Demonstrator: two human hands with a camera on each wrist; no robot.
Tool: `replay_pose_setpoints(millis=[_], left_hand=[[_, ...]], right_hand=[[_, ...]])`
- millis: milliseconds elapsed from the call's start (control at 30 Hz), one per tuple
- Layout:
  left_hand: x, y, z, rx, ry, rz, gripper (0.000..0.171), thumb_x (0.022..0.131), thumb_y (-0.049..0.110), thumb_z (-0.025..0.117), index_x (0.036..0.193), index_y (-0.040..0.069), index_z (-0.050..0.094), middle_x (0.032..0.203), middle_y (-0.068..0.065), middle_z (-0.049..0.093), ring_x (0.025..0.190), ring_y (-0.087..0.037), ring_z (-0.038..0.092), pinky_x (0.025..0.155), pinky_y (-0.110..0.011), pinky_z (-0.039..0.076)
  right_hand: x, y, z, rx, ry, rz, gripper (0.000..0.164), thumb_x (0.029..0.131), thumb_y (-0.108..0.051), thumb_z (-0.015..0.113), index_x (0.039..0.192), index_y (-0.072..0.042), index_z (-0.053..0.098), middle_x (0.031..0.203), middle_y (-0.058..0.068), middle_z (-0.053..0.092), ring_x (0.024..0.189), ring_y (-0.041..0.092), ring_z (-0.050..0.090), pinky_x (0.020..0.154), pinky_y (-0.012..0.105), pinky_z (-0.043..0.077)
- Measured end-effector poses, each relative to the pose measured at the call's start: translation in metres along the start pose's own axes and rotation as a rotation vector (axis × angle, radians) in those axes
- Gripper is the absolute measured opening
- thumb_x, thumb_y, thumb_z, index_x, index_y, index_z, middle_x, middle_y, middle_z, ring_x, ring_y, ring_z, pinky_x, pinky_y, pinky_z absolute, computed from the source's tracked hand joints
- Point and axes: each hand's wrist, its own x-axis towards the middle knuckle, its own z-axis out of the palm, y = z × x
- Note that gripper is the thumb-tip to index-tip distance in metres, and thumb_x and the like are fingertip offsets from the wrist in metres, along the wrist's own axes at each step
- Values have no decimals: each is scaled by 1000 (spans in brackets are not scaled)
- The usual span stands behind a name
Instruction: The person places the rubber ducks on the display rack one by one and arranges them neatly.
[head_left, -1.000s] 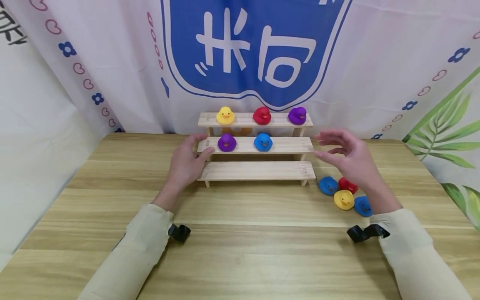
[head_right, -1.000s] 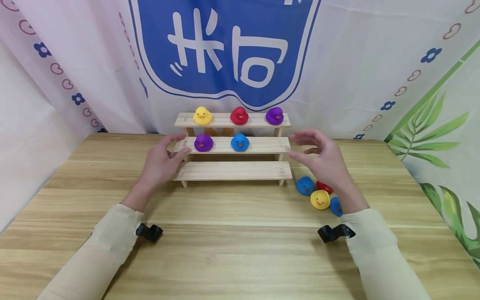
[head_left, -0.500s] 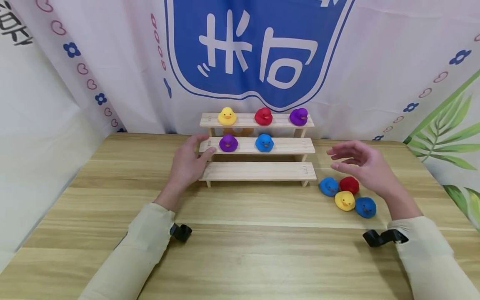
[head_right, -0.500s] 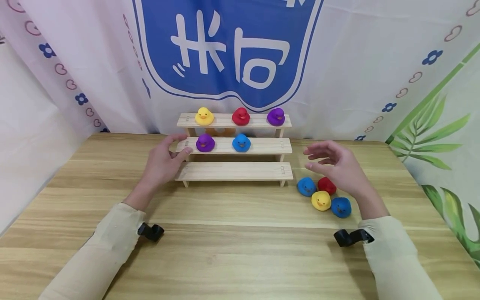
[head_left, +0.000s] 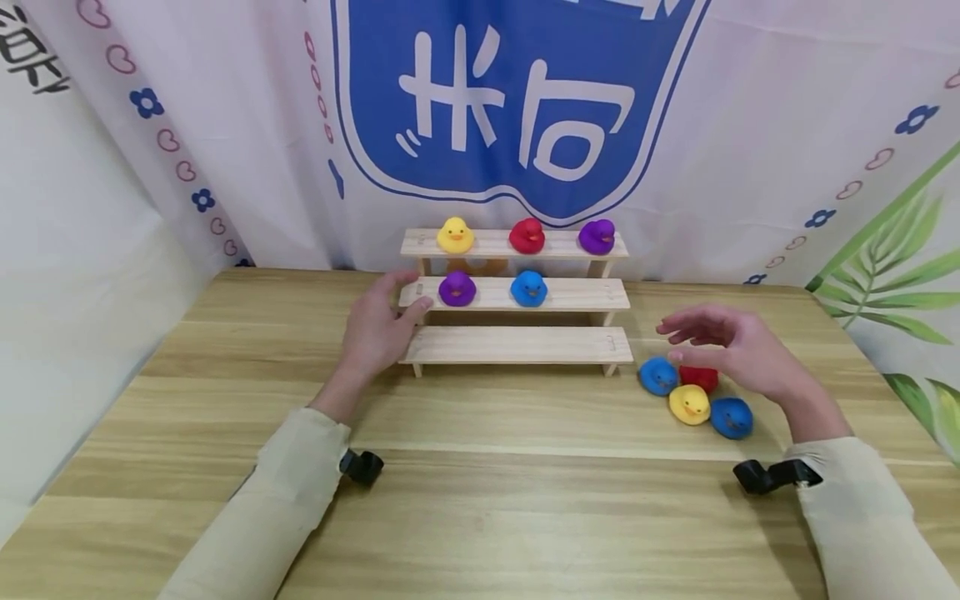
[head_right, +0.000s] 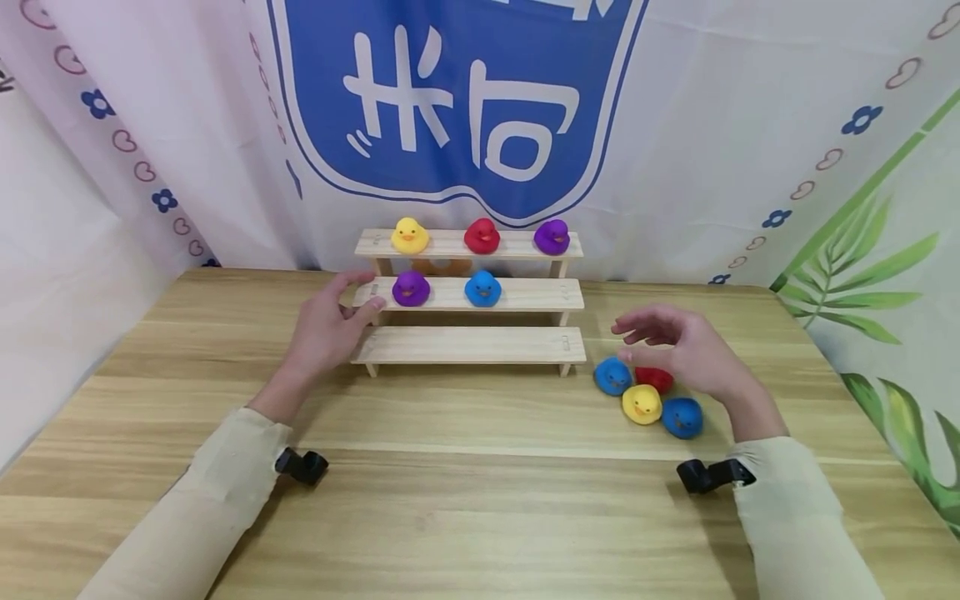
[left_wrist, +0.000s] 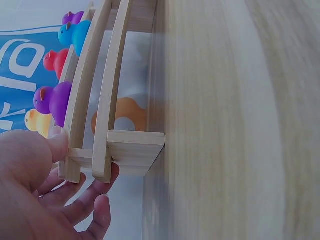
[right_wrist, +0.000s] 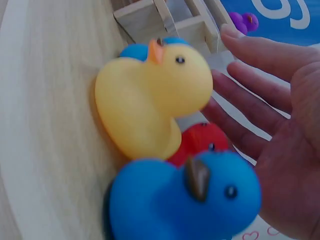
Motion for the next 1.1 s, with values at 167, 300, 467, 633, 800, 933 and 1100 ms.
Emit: replay_pose_setpoints(millis=[167,300,467,633,800,933,1100], left_hand=[[-1,-1,0,-3,-5,-2,54,109,34,62,157,13,49,162,-12,52,119,-35,66,106,-52,54],[-2,-1,0,-9,-9,-2,54,109,34,62,157,13,49,162,-12,52,114,-34,67,104,-51,55],[-3,-1,-1,-8,-9,-3,54,109,34,62,157,14,49,162,-12,52,108,-33,69,99,-50,57],[-3,-1,-1,-8,-9,-4,54,109,34,61,157,14,49,162,-11,51,110,-33,69,101,-50,57],[-2,-2,-1,-8,-7,1,54,109,34,61,157,13,49,162,-11,52,115,-33,67,106,-51,54],[-2,-2,0,-8,-5,7,54,109,34,61,157,13,49,162,-11,52,113,-33,68,103,-50,55],[-1,-1,-1,-6,-4,7,54,109,33,61,157,12,49,162,-12,52,109,-33,68,100,-49,56]], right_hand=[[-2,8,-3,-39,-48,48,44,98,-29,78,139,-17,66,137,10,68,111,12,66,86,24,58],[-3,11,-4,-65,-76,76,43,96,-31,80,135,-17,69,133,11,70,108,20,64,83,27,58],[-2,10,-2,-63,-120,95,45,94,-33,82,132,-14,69,129,13,70,105,26,61,78,30,58],[-1,9,0,-62,-135,88,43,92,-31,85,128,-13,71,124,13,71,100,27,61,75,31,59],[0,8,3,-90,-147,56,39,92,-29,85,125,-13,73,120,11,71,95,24,60,75,29,56],[2,7,6,-124,-151,39,38,92,-30,85,124,-15,74,119,8,71,98,23,58,78,28,52],[4,6,9,-137,-163,35,38,91,-32,85,124,-16,75,119,7,69,102,24,56,81,28,51]])
